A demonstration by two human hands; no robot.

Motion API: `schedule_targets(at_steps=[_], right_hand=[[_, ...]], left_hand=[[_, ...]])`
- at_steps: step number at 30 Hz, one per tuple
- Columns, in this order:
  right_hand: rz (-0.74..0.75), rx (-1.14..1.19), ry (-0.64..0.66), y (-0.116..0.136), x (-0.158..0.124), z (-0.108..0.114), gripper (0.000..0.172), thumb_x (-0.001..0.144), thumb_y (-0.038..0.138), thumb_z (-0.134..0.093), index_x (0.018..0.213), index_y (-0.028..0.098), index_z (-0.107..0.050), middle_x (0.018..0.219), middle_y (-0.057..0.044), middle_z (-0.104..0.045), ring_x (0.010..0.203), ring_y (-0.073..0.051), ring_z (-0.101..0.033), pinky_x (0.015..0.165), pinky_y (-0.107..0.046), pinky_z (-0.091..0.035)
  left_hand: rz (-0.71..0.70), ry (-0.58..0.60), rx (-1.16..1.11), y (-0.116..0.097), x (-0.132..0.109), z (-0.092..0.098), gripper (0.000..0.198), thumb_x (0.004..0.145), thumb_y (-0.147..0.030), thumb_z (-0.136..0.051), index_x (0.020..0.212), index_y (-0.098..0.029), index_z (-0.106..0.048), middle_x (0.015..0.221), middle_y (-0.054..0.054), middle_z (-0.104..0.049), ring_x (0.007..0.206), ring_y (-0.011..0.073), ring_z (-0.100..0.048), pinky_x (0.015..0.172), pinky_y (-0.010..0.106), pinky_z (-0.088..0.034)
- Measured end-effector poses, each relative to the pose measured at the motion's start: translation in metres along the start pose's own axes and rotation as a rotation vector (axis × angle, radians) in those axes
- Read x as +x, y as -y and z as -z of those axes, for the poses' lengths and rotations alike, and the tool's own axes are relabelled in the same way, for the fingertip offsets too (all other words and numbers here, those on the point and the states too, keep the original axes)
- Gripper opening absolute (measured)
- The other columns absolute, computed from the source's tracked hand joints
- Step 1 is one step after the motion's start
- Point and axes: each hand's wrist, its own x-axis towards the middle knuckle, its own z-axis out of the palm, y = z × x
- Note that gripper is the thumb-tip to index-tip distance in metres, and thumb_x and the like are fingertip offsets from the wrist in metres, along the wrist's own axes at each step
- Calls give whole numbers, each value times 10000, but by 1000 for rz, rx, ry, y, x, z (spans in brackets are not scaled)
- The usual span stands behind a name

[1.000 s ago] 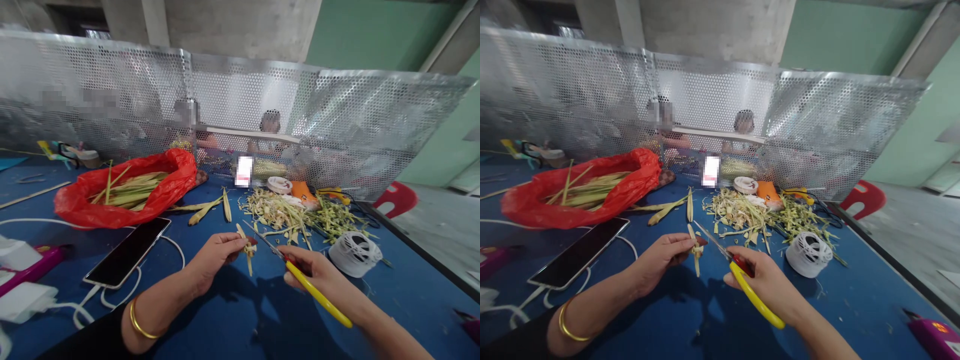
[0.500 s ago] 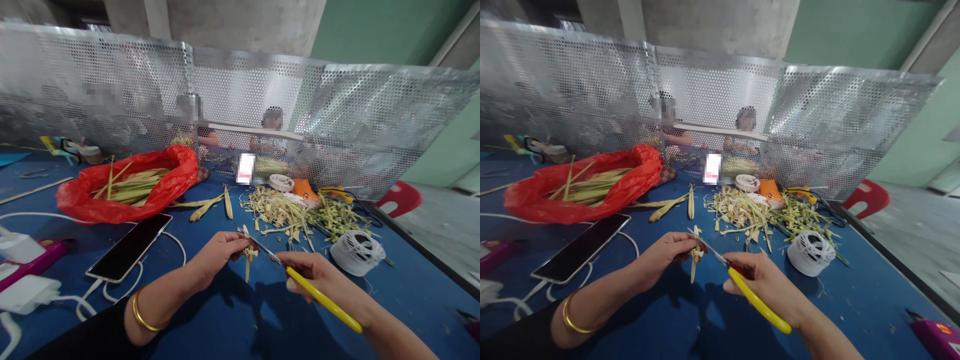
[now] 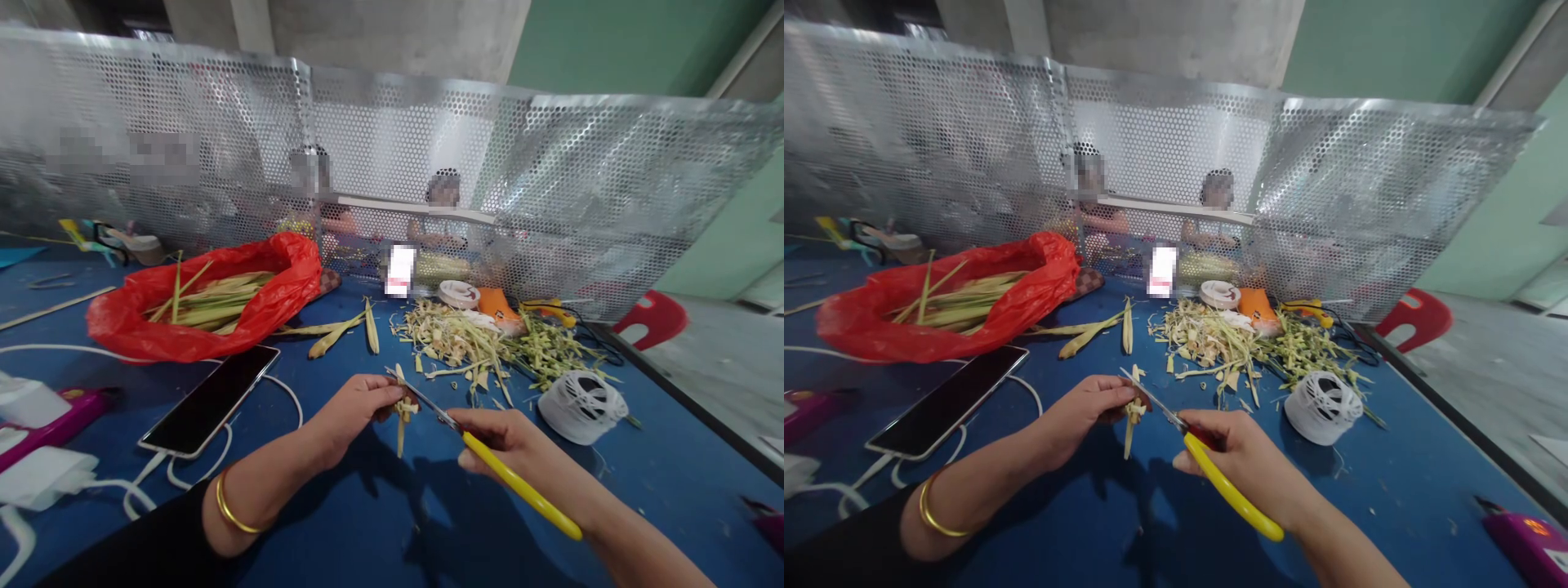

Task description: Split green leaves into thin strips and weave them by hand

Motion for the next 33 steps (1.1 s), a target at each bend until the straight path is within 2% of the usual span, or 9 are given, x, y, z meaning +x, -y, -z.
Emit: schedule_targets(at_steps=[9,15,19,22,27,33], right_hand=[[32,-22,-61,-4,1,-3,234,750,405,-669,827,183,-679,606,49,-370,573,-98,-273,511,-228,-254],[30,-11,-103,-6,3,-3,238,711,368,-706,846,173,-687,578,52,-398,535,-83,-320,479,-216,-277],[-68,220,-281,-9,7,-5,466,663,432,-727,1042,177,-633,544,63,-456,401,-55,-346,366,-186,-264],[-114,355,-380,-10,9,-9,582,638,447,-754,1124,179,-576,489,87,-450,337,-46,-331,316,-165,-253],[-99,497,-337,-9,7,-21,629,622,427,-783,1148,184,-538,514,79,-512,329,-47,-383,299,-152,-299],[-141,528,-307,-2,6,-30,633,604,448,-784,1124,187,-535,488,102,-484,308,-44,-391,283,-146,-288]], left_hand=[[2,-5,-37,3,1,1,249,753,-360,-589,817,-176,-744,697,45,-646,583,126,-445,568,240,-269],[13,-9,-38,2,1,1,231,756,-332,-602,800,-157,-747,664,39,-630,533,105,-387,533,236,-254],[33,-40,-125,2,1,0,253,745,-369,-655,878,-170,-739,700,6,-600,547,78,-422,534,211,-287],[61,-13,-263,4,-1,-2,287,702,-367,-719,922,-183,-725,725,-8,-598,565,66,-471,578,202,-358],[100,34,-421,9,-6,-10,288,694,-331,-747,935,-179,-705,803,17,-644,653,88,-574,672,220,-438],[99,59,-451,13,-9,-19,206,703,-294,-741,864,-173,-697,796,20,-668,726,114,-621,713,211,-439]])
